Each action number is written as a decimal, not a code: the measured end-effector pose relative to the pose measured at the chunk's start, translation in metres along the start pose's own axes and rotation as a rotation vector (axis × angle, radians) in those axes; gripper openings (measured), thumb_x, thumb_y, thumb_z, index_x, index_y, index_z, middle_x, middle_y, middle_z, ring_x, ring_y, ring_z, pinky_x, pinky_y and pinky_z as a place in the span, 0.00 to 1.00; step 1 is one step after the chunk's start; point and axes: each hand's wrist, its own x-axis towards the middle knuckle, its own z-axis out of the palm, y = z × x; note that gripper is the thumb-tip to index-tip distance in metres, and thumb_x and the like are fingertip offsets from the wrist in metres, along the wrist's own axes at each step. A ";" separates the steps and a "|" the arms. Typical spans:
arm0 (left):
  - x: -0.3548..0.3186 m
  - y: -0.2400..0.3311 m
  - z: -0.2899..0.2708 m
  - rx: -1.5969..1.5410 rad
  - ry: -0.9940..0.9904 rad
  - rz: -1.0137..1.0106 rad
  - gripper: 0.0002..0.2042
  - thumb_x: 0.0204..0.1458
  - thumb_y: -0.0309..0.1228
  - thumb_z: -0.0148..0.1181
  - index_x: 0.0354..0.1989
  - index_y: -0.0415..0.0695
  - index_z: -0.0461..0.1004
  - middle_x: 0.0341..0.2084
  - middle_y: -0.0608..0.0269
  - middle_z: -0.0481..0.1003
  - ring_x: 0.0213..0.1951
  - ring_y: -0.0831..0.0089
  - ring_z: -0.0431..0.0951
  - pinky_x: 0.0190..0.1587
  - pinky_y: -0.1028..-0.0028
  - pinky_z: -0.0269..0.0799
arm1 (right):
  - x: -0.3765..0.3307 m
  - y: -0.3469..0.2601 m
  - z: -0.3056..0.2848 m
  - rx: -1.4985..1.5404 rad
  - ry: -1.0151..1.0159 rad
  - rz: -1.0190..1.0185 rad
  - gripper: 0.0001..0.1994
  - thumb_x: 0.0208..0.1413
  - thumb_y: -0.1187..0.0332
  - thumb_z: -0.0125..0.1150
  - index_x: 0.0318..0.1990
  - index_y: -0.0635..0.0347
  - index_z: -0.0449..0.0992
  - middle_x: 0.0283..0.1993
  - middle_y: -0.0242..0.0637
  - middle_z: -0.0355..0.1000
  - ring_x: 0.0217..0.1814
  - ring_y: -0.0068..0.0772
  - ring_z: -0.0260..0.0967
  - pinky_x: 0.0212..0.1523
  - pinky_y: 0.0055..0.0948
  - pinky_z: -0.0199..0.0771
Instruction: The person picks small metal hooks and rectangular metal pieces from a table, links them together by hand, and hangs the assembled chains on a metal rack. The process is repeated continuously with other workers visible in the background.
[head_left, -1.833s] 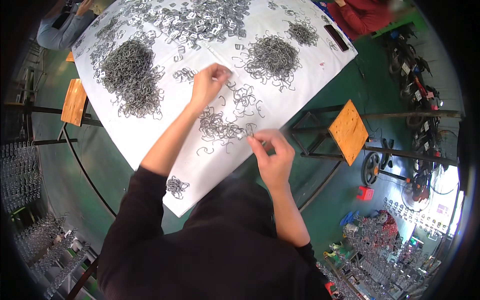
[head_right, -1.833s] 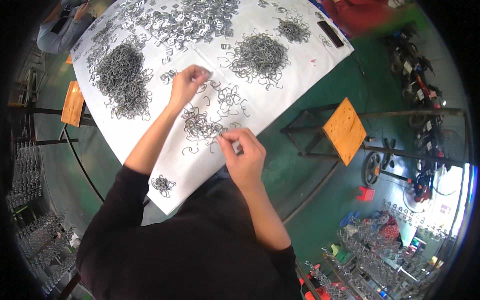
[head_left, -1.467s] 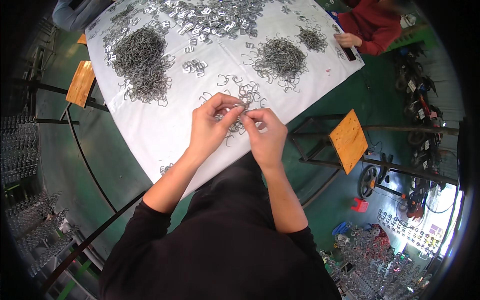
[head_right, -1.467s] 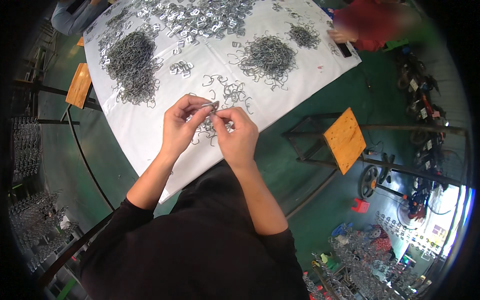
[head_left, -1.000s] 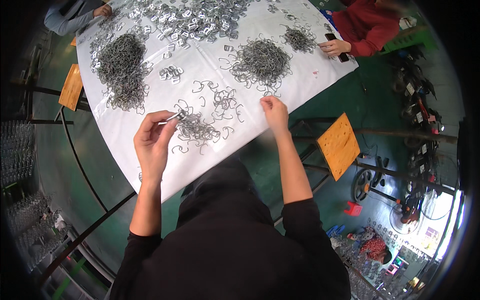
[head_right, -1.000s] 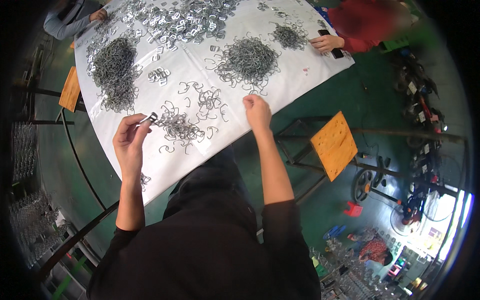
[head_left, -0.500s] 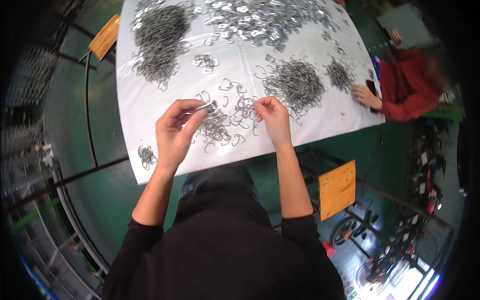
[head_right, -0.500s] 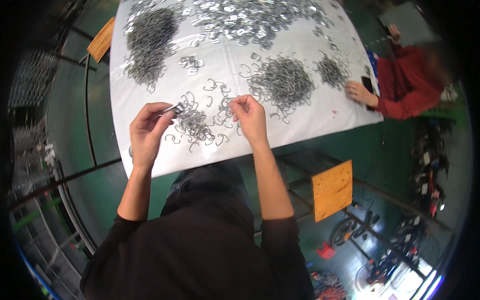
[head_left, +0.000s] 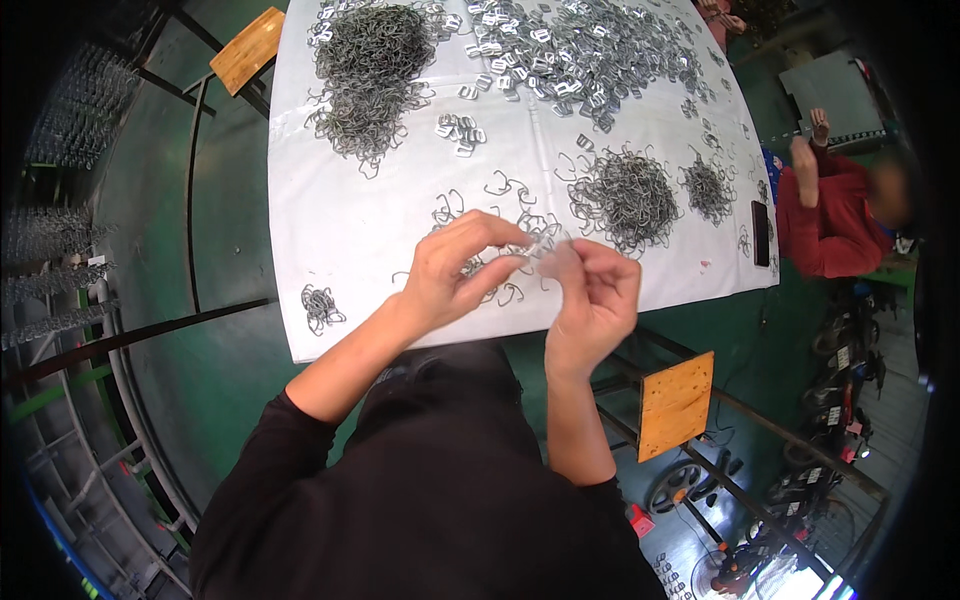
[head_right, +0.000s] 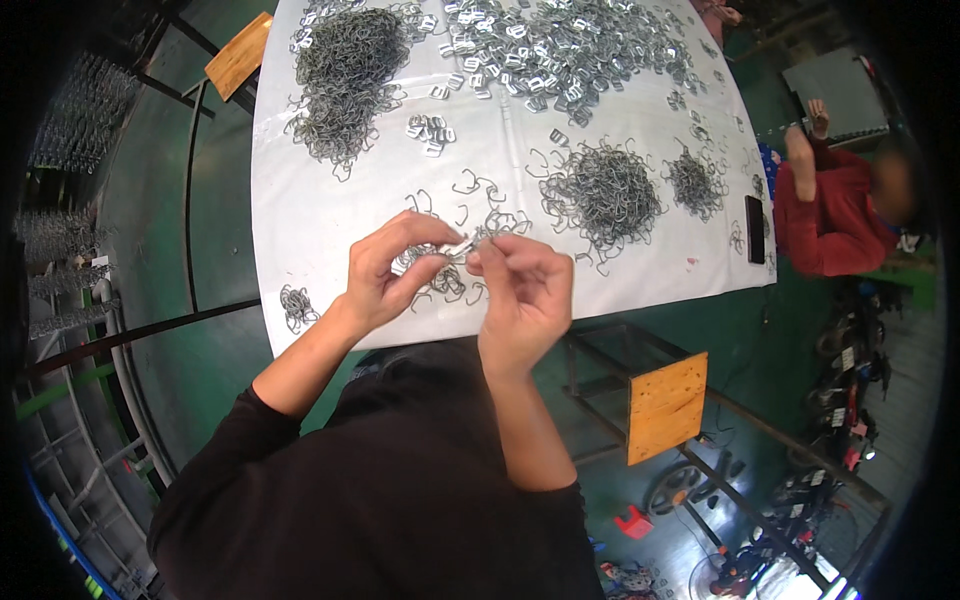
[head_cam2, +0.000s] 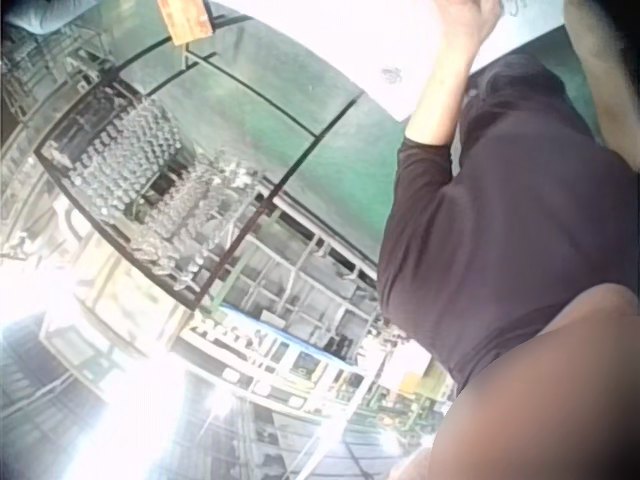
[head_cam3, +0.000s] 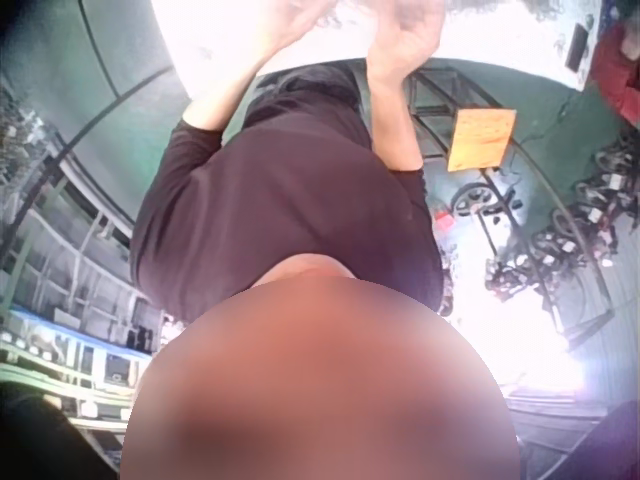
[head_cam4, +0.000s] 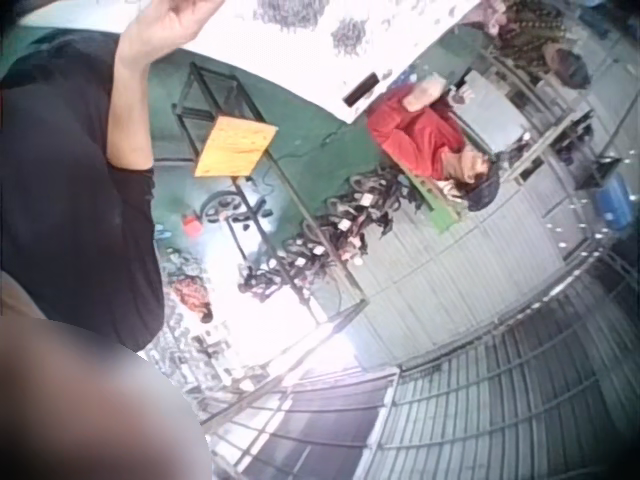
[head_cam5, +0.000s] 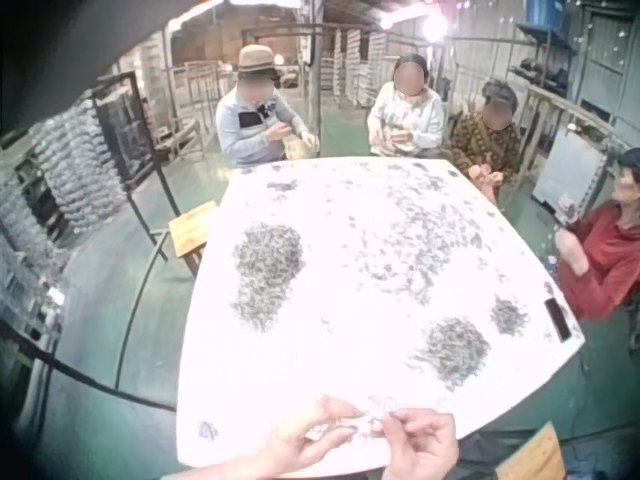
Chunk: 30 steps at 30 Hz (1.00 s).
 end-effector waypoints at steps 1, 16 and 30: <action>0.004 -0.020 -0.003 0.036 0.001 0.015 0.09 0.49 0.21 0.63 0.39 0.39 0.78 0.30 0.57 0.79 0.32 0.66 0.79 0.34 0.72 0.75 | -0.001 -0.001 -0.001 -0.004 0.013 -0.028 0.12 0.52 0.85 0.61 0.35 0.64 0.63 0.38 0.46 0.71 0.31 0.27 0.74 0.34 0.26 0.80; 0.091 -0.226 0.010 0.977 -0.318 0.023 0.08 0.51 0.33 0.58 0.38 0.47 0.78 0.37 0.65 0.78 0.42 0.64 0.75 0.48 0.61 0.65 | -0.014 -0.002 -0.005 -0.095 0.059 -0.029 0.12 0.53 0.85 0.59 0.35 0.63 0.61 0.37 0.49 0.72 0.29 0.36 0.77 0.31 0.27 0.81; 0.043 0.029 -0.013 -0.056 -0.304 -0.163 0.10 0.51 0.18 0.59 0.42 0.40 0.79 0.31 0.59 0.75 0.31 0.71 0.77 0.34 0.74 0.75 | -0.016 0.018 0.004 -0.069 0.039 0.049 0.09 0.54 0.85 0.59 0.35 0.66 0.65 0.36 0.43 0.74 0.34 0.29 0.77 0.36 0.26 0.81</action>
